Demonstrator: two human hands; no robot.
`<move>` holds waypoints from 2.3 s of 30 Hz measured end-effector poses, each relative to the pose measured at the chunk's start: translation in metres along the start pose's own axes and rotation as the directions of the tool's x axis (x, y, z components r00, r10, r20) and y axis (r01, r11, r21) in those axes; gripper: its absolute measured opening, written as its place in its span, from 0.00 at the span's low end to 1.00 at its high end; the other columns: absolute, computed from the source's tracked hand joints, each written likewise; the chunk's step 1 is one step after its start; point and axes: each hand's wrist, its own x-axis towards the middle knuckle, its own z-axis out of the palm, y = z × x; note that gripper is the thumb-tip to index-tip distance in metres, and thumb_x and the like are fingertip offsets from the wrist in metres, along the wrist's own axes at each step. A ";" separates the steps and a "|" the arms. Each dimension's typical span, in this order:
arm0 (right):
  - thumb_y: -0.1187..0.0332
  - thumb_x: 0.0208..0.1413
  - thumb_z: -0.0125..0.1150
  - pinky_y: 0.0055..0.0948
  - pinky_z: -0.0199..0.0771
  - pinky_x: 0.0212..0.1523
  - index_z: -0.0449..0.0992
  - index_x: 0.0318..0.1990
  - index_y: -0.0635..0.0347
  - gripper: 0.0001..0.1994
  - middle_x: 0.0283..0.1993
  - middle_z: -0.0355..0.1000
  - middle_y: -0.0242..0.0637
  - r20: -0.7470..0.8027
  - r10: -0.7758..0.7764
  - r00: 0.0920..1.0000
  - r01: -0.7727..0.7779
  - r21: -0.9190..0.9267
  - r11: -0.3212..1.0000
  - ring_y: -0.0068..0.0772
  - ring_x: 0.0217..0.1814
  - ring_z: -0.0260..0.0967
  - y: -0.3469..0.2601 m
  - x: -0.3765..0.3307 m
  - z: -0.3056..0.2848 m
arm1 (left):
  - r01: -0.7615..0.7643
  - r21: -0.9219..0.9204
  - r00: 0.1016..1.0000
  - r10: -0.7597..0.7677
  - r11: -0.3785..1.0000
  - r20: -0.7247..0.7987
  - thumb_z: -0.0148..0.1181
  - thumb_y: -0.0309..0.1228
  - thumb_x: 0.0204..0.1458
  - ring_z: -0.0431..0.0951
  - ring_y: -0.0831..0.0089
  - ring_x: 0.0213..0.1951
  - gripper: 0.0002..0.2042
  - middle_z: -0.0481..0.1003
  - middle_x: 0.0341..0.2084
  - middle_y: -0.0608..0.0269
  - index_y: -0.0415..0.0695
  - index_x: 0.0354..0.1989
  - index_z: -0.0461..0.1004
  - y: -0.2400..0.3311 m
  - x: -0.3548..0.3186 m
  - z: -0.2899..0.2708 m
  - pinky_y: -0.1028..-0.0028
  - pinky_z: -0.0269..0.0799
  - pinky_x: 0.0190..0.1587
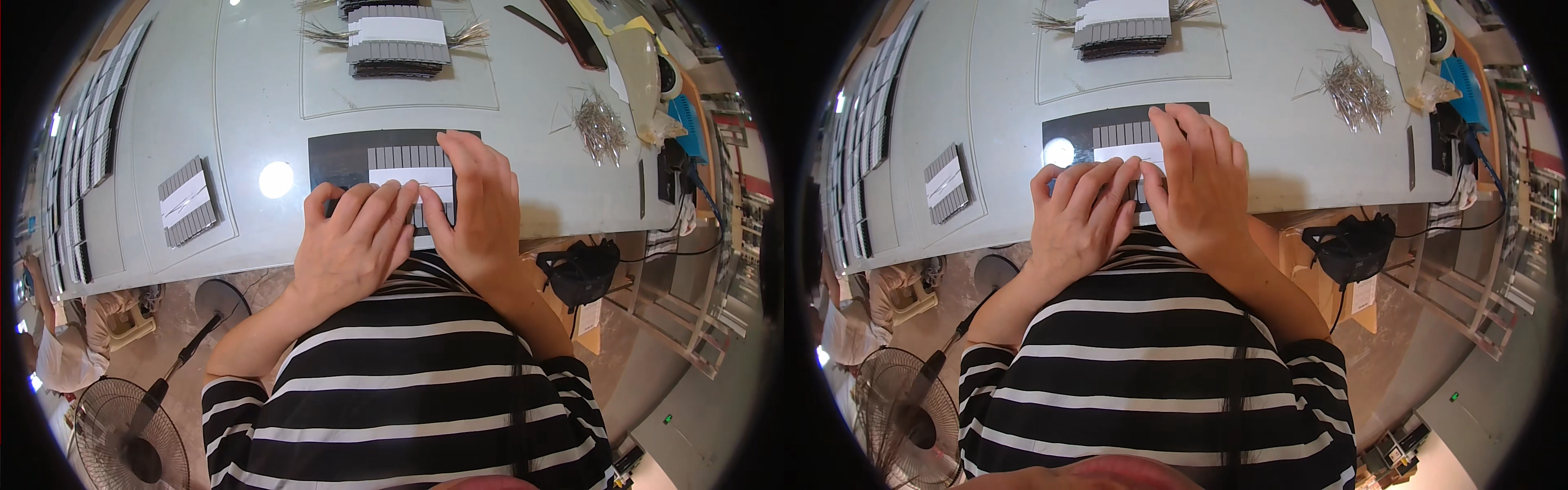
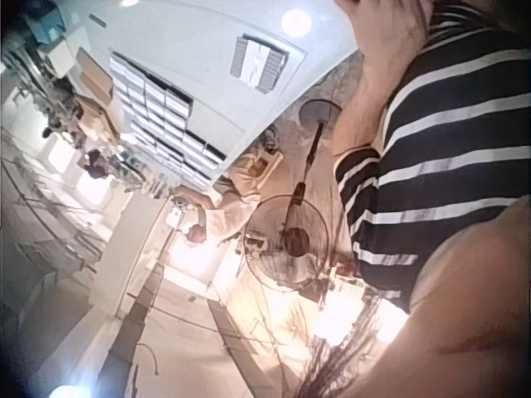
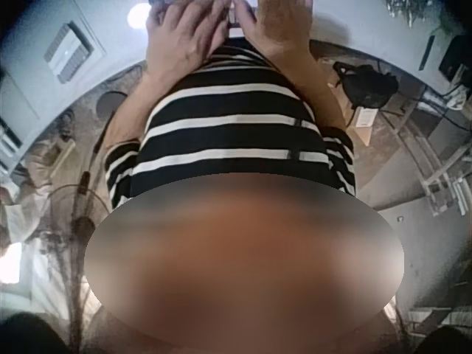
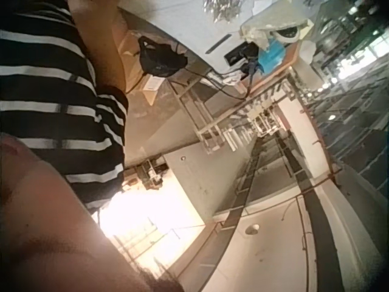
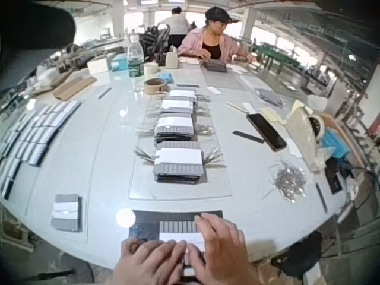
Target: Inserting small metal pins into slotted components on an assembly line.
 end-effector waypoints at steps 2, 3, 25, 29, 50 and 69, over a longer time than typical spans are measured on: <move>0.72 0.51 0.67 0.44 0.64 0.54 0.65 0.61 0.60 0.29 0.59 0.67 0.43 -0.051 -0.005 0.999 0.009 0.075 0.997 0.49 0.56 0.65 0.009 0.002 0.005 | 0.005 0.008 1.000 -0.005 1.000 -0.003 0.62 0.36 0.54 0.72 0.71 0.48 0.21 0.72 0.49 0.64 0.42 0.55 0.75 0.000 0.000 0.000 0.59 0.59 0.53; 0.72 0.50 0.67 0.43 0.66 0.53 0.65 0.61 0.60 0.29 0.58 0.67 0.43 -0.096 -0.007 0.995 0.021 0.148 0.989 0.49 0.55 0.65 0.011 0.003 0.007 | 0.006 0.015 1.000 -0.006 1.000 -0.002 0.62 0.36 0.54 0.72 0.71 0.48 0.21 0.72 0.49 0.64 0.42 0.55 0.75 -0.001 0.000 -0.001 0.59 0.59 0.53; 0.73 0.58 0.62 0.23 0.65 0.40 0.73 0.53 0.64 0.15 0.51 0.73 0.40 -0.053 0.285 0.957 -0.232 0.449 0.863 0.26 0.41 0.69 0.026 -0.020 -0.018 | -0.032 0.060 0.989 0.023 0.998 0.148 0.67 0.41 0.49 0.67 0.68 0.66 0.29 0.70 0.63 0.67 0.46 0.61 0.72 0.012 -0.001 -0.004 0.58 0.51 0.68; 0.76 0.57 0.60 0.24 0.66 0.42 0.73 0.53 0.65 0.16 0.50 0.74 0.39 -0.093 0.280 0.956 -0.204 0.475 0.856 0.27 0.41 0.69 0.026 -0.022 -0.014 | -0.158 0.050 0.985 0.154 0.986 0.081 0.51 0.29 0.55 0.68 0.63 0.64 0.22 0.69 0.63 0.55 0.38 0.59 0.71 -0.001 -0.022 -0.008 0.55 0.56 0.67; 0.75 0.63 0.58 0.21 0.61 0.40 0.69 0.58 0.66 0.17 0.52 0.75 0.37 -0.038 0.309 0.950 -0.276 0.353 0.894 0.21 0.42 0.64 0.031 -0.027 -0.013 | 0.300 0.413 0.949 -0.224 0.860 -0.224 0.59 0.26 0.50 0.80 0.73 0.51 0.19 0.80 0.48 0.70 0.56 0.51 0.79 -0.119 -0.099 -0.080 0.56 0.52 0.66; 0.71 0.61 0.63 0.21 0.60 0.38 0.72 0.55 0.64 0.16 0.48 0.74 0.33 0.021 0.338 0.941 -0.326 0.322 0.889 0.22 0.40 0.62 0.025 -0.026 -0.020 | 0.697 0.217 0.717 -0.664 0.684 -0.211 0.71 0.48 0.40 0.61 0.48 0.65 0.45 0.63 0.63 0.44 0.47 0.69 0.61 -0.097 -0.057 -0.065 0.50 0.60 0.59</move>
